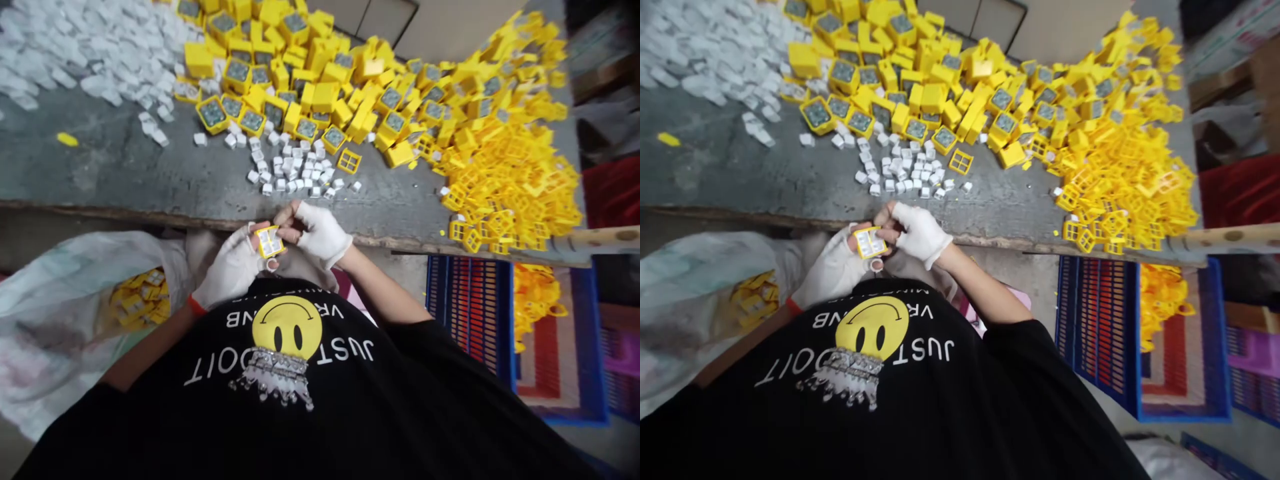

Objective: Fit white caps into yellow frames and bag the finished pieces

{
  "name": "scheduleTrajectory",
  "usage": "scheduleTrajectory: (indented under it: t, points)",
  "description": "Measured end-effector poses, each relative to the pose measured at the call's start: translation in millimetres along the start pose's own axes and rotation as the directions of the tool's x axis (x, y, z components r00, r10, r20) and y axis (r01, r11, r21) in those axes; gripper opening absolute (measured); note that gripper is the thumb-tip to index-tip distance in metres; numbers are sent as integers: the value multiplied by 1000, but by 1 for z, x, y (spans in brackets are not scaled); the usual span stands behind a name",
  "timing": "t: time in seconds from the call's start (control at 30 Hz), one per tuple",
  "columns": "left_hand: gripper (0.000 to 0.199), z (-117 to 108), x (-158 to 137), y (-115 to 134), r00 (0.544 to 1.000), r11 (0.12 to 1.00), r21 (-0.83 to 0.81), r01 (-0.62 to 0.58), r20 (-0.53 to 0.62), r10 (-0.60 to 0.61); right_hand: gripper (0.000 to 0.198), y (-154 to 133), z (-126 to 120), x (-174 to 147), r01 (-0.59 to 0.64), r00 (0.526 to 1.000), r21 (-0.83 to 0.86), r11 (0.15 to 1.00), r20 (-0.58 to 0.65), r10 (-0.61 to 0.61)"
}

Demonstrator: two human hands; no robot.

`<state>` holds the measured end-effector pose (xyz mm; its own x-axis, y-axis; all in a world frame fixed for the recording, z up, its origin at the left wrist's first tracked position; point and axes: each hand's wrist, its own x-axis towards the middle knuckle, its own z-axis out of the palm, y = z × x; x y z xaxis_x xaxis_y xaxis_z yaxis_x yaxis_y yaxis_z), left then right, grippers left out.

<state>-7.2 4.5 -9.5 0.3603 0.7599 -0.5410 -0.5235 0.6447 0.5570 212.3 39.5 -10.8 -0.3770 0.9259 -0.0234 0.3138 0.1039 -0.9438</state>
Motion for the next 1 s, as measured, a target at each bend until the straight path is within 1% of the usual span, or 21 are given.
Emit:
scheduleTrajectory:
  t: [0.07, 0.1, 0.17, 0.2, 0.27, 0.3, 0.33, 0.4, 0.47, 0.5, 0.53, 0.57, 0.63, 0.67, 0.7, 0.77, 0.8, 0.83, 0.9, 0.93, 1.0]
  points:
    - [26, 2, 0, 0, 1000, 999, 31, 24, 19, -24, 33, 7, 1, -1, -7, 1000, 22, 1000, 24, 7]
    - [28, 4, 0, 1, 999, 998, 46, 35, 21, -36, 33, 9, -3, 0, -11, 999, -11, 1000, 46, 11]
    - [31, 6, 0, 2, 999, 997, 59, 48, 15, -49, 33, 11, -23, 6, -18, 999, -158, 987, 37, 24]
    - [33, 8, 1, 2, 999, 997, 57, 46, 12, -47, 32, 12, -39, 12, -32, 999, -251, 967, -18, 29]
    - [34, 10, 2, 4, 1000, 998, 50, 29, 2, -29, 25, 15, -79, 33, -109, 976, -413, 904, -216, 19]
    - [34, 11, 2, 5, 1000, 999, 50, 17, -6, -16, 20, 18, -98, 46, -173, 948, -482, 859, -318, 12]
    - [32, 12, 3, 5, 1000, 999, 53, 7, -17, -6, 19, 23, -116, 61, -234, 925, -544, 805, -379, 13]
    - [30, 13, 3, 5, 999, 998, 59, 0, -37, 2, 26, 34, -140, 93, -296, 914, -685, 666, -406, -12]
    - [28, 12, 3, 5, 999, 998, 56, -2, -49, 5, 36, 44, -148, 120, -263, 929, -790, 553, -363, -76]
    - [28, 12, 2, 5, 999, 999, 54, -4, -54, 7, 40, 47, -147, 129, -242, 933, -820, 520, -344, -109]
    - [28, 11, 1, 5, 998, 998, 56, -6, -59, 9, 41, 49, -145, 136, -235, 932, -829, 508, -340, -124]
    - [27, 10, 0, 6, 998, 998, 61, -10, -65, 14, 39, 48, -143, 138, -255, 929, -826, 503, -353, -109]
    - [27, 7, -2, 8, 997, 997, 74, -19, -75, 24, 37, 41, -142, 127, -324, 917, -782, 532, -398, -26]
    - [28, 5, -2, 9, 997, 997, 81, -21, -77, 27, 38, 38, -145, 114, -347, 910, -731, 587, -414, 22]
    - [28, 4, -2, 11, 996, 996, 85, -23, -79, 30, 40, 34, -148, 98, -352, 906, -652, 671, -417, 69]
    - [27, 1, -1, 12, 996, 996, 91, -20, -88, 28, 38, 30, -158, 57, -319, 906, -401, 859, -394, 152]
    - [26, 0, 0, 12, 995, 995, 95, -13, -93, 22, 36, 30, -163, 35, -307, 906, -256, 916, -373, 200]
    - [25, 0, 2, 11, 995, 995, 98, -7, -98, 16, 36, 31, -167, 13, -321, 901, -132, 938, -348, 260]
    - [23, 2, 6, 9, 996, 995, 104, 9, -88, 1, 47, 35, -173, -22, -421, 859, 12, 907, -317, 403]
    - [23, 4, 8, 7, 997, 994, 109, 16, -74, -8, 52, 37, -175, -34, -486, 820, 38, 873, -325, 471]
    - [23, 9, 11, 4, 999, 992, 124, 28, -43, -23, 55, 42, -179, -49, -608, 726, 23, 794, -389, 567]
